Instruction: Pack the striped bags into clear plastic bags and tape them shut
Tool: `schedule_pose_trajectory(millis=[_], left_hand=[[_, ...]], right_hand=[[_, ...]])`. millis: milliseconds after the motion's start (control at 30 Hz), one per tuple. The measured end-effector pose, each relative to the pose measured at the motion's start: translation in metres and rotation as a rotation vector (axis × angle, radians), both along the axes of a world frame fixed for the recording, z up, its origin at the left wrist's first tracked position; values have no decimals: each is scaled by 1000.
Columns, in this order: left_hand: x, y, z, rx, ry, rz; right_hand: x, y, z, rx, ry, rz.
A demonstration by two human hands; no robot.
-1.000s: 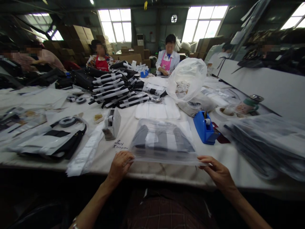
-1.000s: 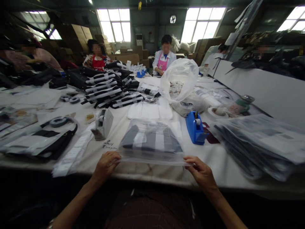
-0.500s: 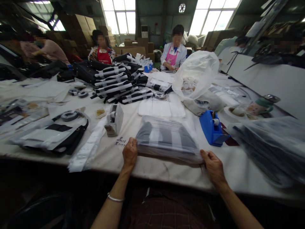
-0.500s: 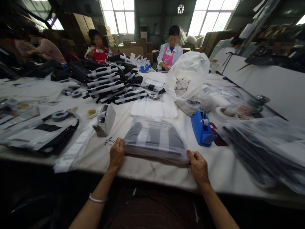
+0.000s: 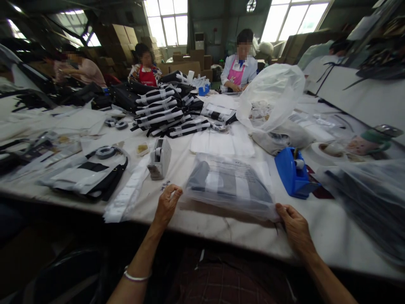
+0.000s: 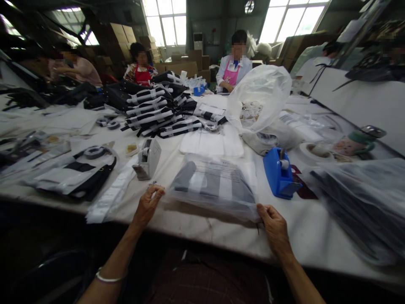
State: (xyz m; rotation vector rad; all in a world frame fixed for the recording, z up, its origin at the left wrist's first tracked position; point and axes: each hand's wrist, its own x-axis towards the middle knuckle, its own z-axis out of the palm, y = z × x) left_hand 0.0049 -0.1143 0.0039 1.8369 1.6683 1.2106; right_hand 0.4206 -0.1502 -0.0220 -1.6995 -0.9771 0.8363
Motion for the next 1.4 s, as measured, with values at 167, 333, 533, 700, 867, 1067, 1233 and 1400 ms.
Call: schedule_pose_trajectory(millis=[167,333,533,700,867,1067,1233,1400], left_hand=[[6,7,4,109,201,-27],[-11,-5,5,224,568,-286],[-14,-25,22,411,645,-326],[-10,-26,19,419,481,-360],[-13,-16,16,287,347,-325],[2,-9,14,62,-124,-262],[41,8,-2,61,-189,156],[56,24,-14,37,-117,333]], right_hand=[[5,-3,-6,35,22,-19],[12,-7,-15,55,43,-9],[20,-21,3,30,117,-55],[14,-26,23,6,389,-22],[10,-25,24,-6,463,-54],[11,-21,14,5,478,-103],[6,-12,11,131,554,-108],[-1,1,15,135,532,-137]])
